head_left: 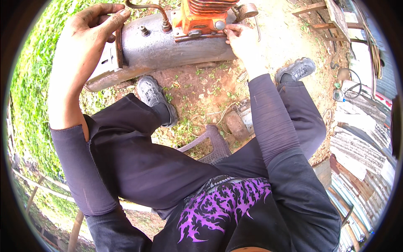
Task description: The person removes a nut from a motor using a wrench, picks up small parts from the ground and their lap, and handles the red motor head.
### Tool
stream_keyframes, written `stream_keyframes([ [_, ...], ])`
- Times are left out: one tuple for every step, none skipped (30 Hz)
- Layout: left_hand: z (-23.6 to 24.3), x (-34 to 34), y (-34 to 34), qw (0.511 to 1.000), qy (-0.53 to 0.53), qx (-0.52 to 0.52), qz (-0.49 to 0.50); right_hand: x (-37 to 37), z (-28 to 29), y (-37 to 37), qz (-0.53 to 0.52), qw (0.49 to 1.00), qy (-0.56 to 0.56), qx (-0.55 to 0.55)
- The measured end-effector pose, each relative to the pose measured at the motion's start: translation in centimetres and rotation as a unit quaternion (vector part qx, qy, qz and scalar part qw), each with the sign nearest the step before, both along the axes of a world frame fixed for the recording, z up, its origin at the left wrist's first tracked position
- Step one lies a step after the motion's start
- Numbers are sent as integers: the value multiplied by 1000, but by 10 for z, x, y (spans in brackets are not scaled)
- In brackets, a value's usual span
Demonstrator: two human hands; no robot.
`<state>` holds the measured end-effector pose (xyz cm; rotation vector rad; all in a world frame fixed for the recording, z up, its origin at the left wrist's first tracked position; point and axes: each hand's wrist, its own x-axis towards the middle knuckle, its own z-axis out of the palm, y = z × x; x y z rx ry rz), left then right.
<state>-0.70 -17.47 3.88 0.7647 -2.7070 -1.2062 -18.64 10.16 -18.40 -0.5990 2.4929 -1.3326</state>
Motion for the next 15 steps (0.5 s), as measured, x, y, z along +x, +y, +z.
stream_keyframes([
  [0,0,0,1000,1,0,4,-1,-4,1,-4,999,38,-6],
  [0,0,0,1000,2,0,7,0,-10,1,-7,997,76,-12],
  [5,1,5,1000,-6,10,-7,0,-17,0,-8,993,112,-18],
  [18,1,15,999,-14,21,-23,1,-17,0,-15,994,101,-24],
  [17,0,15,999,-18,18,-24,2,-18,0,-22,995,90,-30],
  [18,0,15,999,-22,13,-24,3,-17,-1,-29,996,78,-38],
  [9,-2,6,1000,-21,-6,-9,3,-15,-2,-38,997,23,-58],
  [10,-1,6,1000,-20,-8,-10,2,-14,-3,-46,995,-33,-79],
  [10,-3,9,1000,-17,-8,-14,0,-13,0,-58,990,-87,-97],
  [19,-3,21,999,-14,10,-33,-3,-12,2,-52,989,-93,-98],
  [21,-5,24,999,-13,20,-44,-6,-12,2,-46,989,-99,-98],
  [25,-6,28,998,-12,29,-53,-7,-8,1,-39,989,-105,-100],
  [25,-6,28,998,-14,32,-55,-6,-5,0,-33,997,-38,-57],
  [22,-7,25,998,-16,26,-49,-4,-4,-2,-27,999,30,-13],
  [18,-8,22,999,-17,21,-43,-2,-1,-3,-21,995,98,31],
])
